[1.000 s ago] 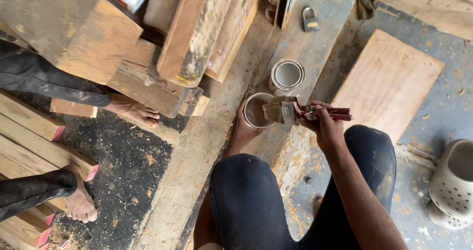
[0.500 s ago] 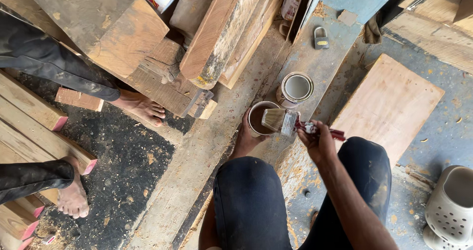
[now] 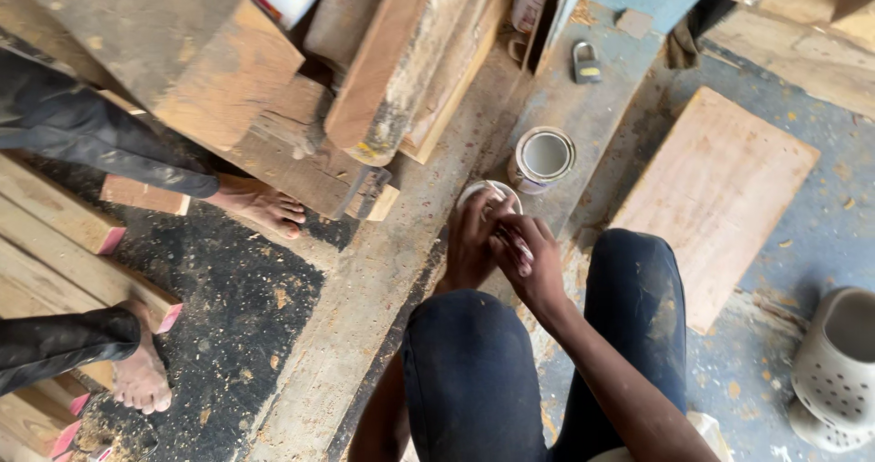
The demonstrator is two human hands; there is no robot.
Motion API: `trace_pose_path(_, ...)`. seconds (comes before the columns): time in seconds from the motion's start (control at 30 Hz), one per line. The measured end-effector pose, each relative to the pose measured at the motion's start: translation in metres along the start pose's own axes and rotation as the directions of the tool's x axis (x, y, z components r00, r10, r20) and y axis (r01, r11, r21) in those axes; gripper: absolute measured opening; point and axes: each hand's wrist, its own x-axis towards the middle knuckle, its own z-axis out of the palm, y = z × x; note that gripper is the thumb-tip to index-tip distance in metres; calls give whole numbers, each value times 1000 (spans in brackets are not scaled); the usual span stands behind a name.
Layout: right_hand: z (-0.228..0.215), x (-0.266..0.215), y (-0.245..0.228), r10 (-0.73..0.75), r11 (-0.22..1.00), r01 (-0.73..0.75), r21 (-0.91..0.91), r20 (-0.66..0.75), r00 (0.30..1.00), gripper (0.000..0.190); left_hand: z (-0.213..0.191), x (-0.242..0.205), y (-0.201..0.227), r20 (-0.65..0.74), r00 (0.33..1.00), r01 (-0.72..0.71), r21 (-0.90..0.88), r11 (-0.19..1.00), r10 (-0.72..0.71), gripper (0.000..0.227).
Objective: The person applies a white substance to a wooden board using a brush, dipping the brush into a can multiple times. The person spreads the substance across the surface of the board while sitting on a concrete floor near scrap wood and nails.
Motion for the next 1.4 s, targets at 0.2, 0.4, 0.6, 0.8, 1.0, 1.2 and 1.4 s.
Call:
trace_pose_path(0.2, -1, 14, -14, 137, 982, -115, -149, 151, 979, 41, -15, 9, 8, 96, 990, 120, -160, 980, -105, 36)
trace_pose_path(0.4, 2, 12, 4, 160, 978, -123, -166, 229, 960, 56, 4, -4, 6, 67, 983, 176, -110, 978, -169, 42)
trace_pose_path(0.6, -15, 37, 52, -123, 987, 155, -38, 435, 892, 23, 32, -12, -22, 164, 965, 211, -16, 977, -206, 62)
trace_pose_path(0.8, -40, 42, 92, 98, 971, -147, 187, 251, 963, 26, 31, -11, -61, 88, 914, 393, -439, 808, -397, 48)
trace_pose_path(1.0, -39, 35, 102, 385, 799, -462, 384, 263, 885, 25, 21, -23, -70, 242, 727, 598, -683, 419, -643, 52)
trace_pose_path(1.2, -29, 19, 95, 213, 943, -234, 239, 108, 971, 23, 34, -20, -57, 64, 849, 488, -474, 732, -525, 50)
trace_pose_path(1.4, -53, 26, 104, 440, 839, -428, 335, 46, 897, 24, 44, -17, -44, -17, 914, 405, 111, 908, -405, 48)
